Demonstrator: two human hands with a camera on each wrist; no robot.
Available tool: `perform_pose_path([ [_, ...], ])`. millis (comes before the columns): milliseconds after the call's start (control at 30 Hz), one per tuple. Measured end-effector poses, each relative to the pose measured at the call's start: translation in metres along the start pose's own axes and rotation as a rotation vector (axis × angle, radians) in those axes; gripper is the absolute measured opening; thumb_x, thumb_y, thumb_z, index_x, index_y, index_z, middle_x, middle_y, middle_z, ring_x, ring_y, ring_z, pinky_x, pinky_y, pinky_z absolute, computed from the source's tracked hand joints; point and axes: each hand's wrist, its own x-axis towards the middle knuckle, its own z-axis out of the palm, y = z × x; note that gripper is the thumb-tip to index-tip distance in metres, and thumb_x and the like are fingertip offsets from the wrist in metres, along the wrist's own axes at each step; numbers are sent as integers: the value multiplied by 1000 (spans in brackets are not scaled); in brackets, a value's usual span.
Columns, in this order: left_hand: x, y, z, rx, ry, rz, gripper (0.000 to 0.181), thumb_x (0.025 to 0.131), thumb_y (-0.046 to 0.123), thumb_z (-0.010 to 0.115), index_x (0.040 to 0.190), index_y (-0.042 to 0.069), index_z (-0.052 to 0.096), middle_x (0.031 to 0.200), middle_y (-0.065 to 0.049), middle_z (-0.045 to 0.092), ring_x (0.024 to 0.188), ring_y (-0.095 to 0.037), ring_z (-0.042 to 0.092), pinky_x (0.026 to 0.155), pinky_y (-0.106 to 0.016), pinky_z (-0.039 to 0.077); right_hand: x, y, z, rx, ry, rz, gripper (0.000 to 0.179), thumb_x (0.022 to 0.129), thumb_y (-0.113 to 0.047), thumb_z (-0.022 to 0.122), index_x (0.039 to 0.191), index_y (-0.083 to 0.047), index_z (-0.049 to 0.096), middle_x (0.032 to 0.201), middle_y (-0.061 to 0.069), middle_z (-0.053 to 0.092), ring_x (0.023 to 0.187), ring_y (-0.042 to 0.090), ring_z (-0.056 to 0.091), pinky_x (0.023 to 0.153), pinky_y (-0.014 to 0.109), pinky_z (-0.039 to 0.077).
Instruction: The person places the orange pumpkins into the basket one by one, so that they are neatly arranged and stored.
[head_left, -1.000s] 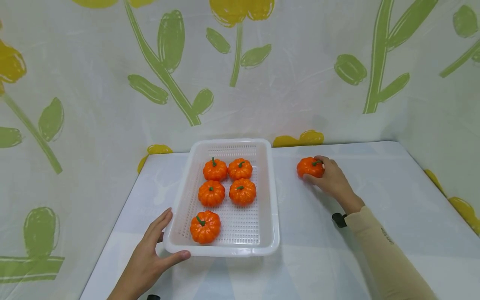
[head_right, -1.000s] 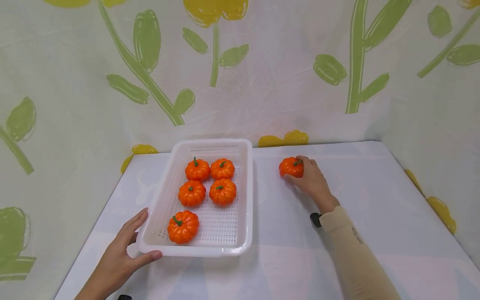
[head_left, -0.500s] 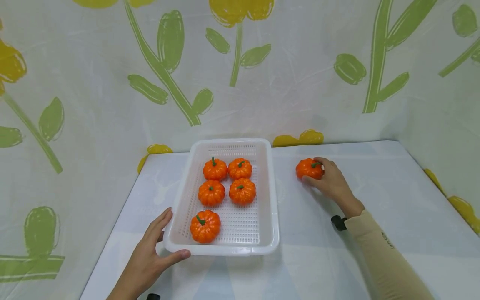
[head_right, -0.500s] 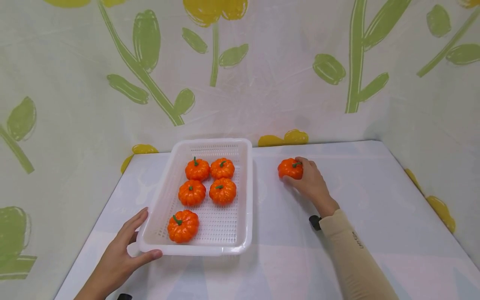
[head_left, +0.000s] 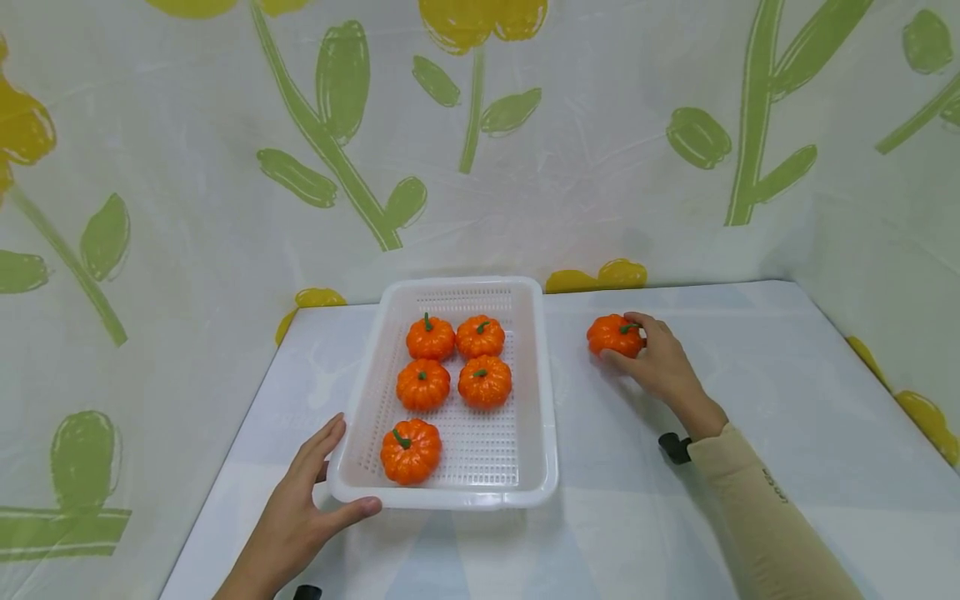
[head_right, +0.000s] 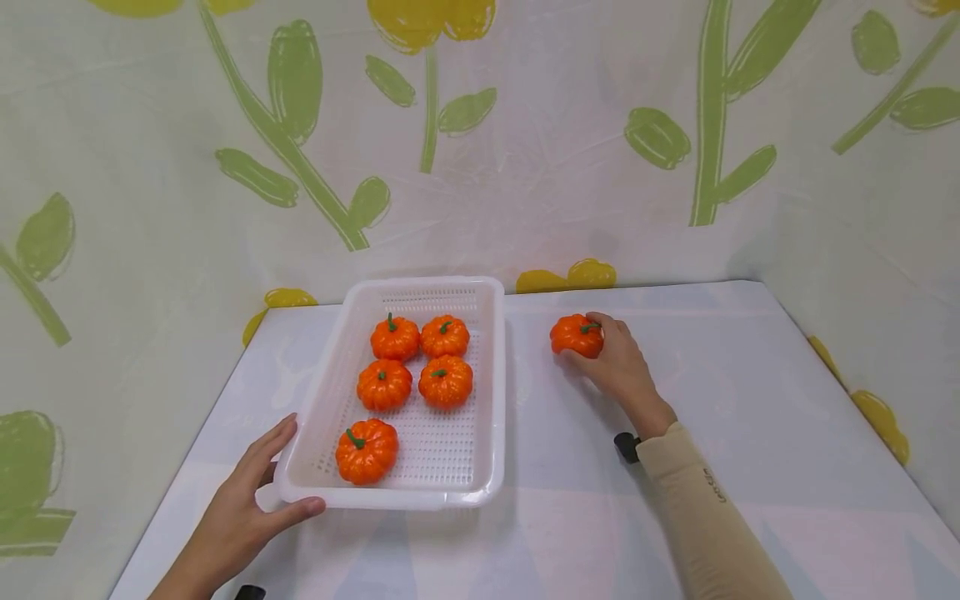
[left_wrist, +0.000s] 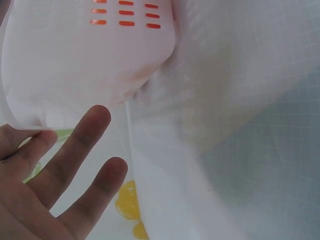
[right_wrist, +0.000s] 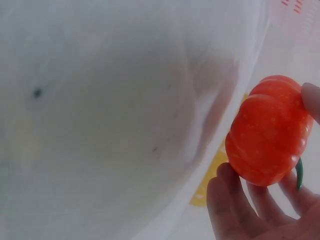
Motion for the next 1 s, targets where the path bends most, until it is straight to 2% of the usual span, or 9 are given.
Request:
perform_pose_path([
  [267, 0, 0, 1, 1, 7, 8, 118, 67, 70, 82, 162, 33, 23, 167, 7, 18, 125, -37, 52, 91, -54, 56, -3, -9, 1, -38, 18, -67, 79, 92, -33, 76, 152, -1, 36, 148, 28, 40, 131, 44, 42, 111, 62, 36],
  [400, 1, -1, 1, 6, 0, 13, 119, 68, 69, 82, 162, 30, 22, 167, 5, 18, 126, -38, 51, 93, -58, 54, -5, -13, -1, -31, 45, -105, 80, 91, -37, 77, 152, -3, 38, 148, 27, 41, 123, 42, 46, 104, 61, 43],
  [567, 0, 0, 0, 0, -4, -1, 119, 67, 69, 83, 162, 30, 22, 167, 5, 18, 125, -38, 52, 91, -56, 56, -8, -21, -7, -23, 106, -188, 78, 90, -39, 78, 150, -4, 41, 144, 25, 46, 112, 38, 50, 92, 54, 48],
  [833, 0, 1, 0, 4, -2, -15, 119, 66, 70, 83, 162, 33, 22, 167, 5, 18, 125, -38, 52, 90, -53, 57, -15, -46, -19, -1, 141, -238, 80, 88, -44, 79, 149, -6, 43, 141, 19, 48, 113, 34, 51, 91, 50, 51],
  [1000, 0, 1, 0, 8, -3, -10, 119, 67, 70, 82, 162, 33, 22, 167, 5, 18, 125, -38, 52, 91, -55, 56, -19, -57, -24, 14, 148, -271, 79, 87, -41, 81, 149, -6, 44, 140, 16, 50, 114, 32, 52, 89, 47, 51],
])
